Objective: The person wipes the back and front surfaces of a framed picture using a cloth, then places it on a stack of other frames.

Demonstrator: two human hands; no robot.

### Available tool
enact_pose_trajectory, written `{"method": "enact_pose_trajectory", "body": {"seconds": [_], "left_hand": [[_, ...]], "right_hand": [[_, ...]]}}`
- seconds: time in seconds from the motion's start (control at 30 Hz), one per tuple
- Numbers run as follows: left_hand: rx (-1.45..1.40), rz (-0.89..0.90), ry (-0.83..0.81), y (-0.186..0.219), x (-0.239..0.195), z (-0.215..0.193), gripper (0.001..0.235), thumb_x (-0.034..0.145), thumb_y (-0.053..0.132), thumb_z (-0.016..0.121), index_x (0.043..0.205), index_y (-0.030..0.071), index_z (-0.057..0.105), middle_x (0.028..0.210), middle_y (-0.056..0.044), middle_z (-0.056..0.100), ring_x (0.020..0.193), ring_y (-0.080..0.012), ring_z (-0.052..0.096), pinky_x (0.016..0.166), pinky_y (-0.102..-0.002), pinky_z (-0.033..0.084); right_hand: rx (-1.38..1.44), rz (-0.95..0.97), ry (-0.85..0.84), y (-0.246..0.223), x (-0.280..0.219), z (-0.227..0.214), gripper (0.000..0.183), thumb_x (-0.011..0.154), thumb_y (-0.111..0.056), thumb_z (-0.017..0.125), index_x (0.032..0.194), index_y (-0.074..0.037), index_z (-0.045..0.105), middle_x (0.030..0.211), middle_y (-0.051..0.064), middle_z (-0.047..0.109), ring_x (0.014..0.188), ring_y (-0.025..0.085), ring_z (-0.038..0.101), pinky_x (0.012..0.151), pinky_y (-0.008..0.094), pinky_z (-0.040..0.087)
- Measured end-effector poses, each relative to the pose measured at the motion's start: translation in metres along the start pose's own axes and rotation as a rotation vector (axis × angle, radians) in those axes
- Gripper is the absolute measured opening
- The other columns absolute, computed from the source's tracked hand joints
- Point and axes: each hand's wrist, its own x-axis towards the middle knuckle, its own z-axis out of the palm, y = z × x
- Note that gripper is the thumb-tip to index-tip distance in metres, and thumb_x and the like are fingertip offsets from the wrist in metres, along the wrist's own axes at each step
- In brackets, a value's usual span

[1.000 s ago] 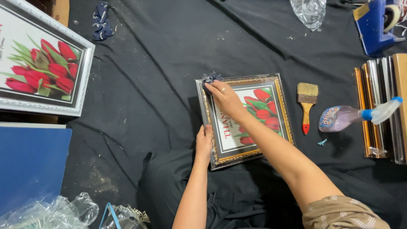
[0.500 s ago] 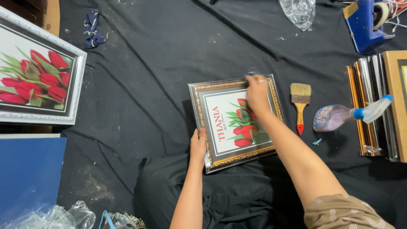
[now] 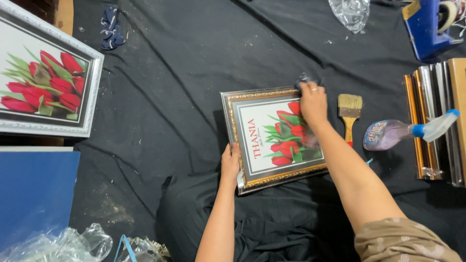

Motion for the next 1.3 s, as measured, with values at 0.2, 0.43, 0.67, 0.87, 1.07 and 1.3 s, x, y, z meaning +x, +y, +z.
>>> {"method": "enact_pose_trajectory", "body": {"seconds": [0.2,0.43,0.67,0.87,1.07,1.3], "left_hand": [[-0.024,0.023,0.005,0.001,-0.004,0.001,0.064,0.103,0.056,0.049,0.15,0.012,0.052,0.147,-0.016,0.057,0.138,-0.0328,0.05,0.115,-0.051,0.039],[-0.047,0.008,-0.008,-0.006,0.0,-0.003,0.067,0.104,0.058,0.048,0.151,0.01,0.05,0.152,-0.016,0.052,0.143,-0.0314,0.045,0.118,-0.049,0.036],[-0.094,-0.001,-0.032,0.018,-0.019,-0.003,0.075,0.104,0.058,0.048,0.155,0.004,0.041,0.158,-0.019,0.042,0.148,-0.0352,0.036,0.121,-0.05,0.03],[-0.144,-0.006,-0.07,0.03,-0.033,-0.008,0.079,0.105,0.059,0.045,0.158,0.001,0.032,0.164,-0.02,0.029,0.153,-0.035,0.024,0.125,-0.05,0.021],[-0.371,-0.031,-0.194,-0.025,-0.005,-0.025,0.097,0.099,0.075,0.044,0.163,0.005,0.019,0.169,-0.017,0.012,0.156,-0.0347,0.01,0.127,-0.049,0.01],[-0.645,-0.171,-0.36,0.038,-0.08,-0.022,0.095,0.09,0.079,0.045,0.157,0.012,0.04,0.162,-0.016,0.037,0.15,-0.0334,0.033,0.121,-0.044,0.033]], "right_hand": [[0.038,0.152,-0.025,0.061,-0.028,0.055,0.041,0.087,-0.011,0.07,0.128,-0.015,0.07,0.112,0.007,0.061,0.092,0.032,0.064,0.074,0.042,0.058],[0.134,0.264,-0.104,0.056,-0.082,0.029,0.042,0.089,-0.008,0.065,0.131,-0.011,0.068,0.112,0.01,0.059,0.094,0.036,0.064,0.083,0.046,0.056],[0.09,0.393,-0.245,0.029,-0.149,-0.048,0.041,0.093,-0.007,0.06,0.133,-0.006,0.066,0.114,0.015,0.058,0.098,0.036,0.063,0.085,0.044,0.055],[0.04,0.526,-0.482,0.035,-0.218,-0.062,0.034,0.098,-0.009,0.046,0.125,0.002,0.063,0.113,0.021,0.059,0.098,0.041,0.062,0.083,0.048,0.056],[0.005,0.458,-0.461,0.007,-0.235,-0.073,0.025,0.091,-0.009,0.055,0.107,0.009,0.061,0.099,0.024,0.06,0.083,0.045,0.07,0.072,0.049,0.06],[-0.069,0.171,-0.262,-0.067,-0.233,-0.095,0.014,0.08,-0.011,0.06,0.09,-0.001,0.056,0.083,0.014,0.058,0.06,0.035,0.071,0.052,0.039,0.06]]}}
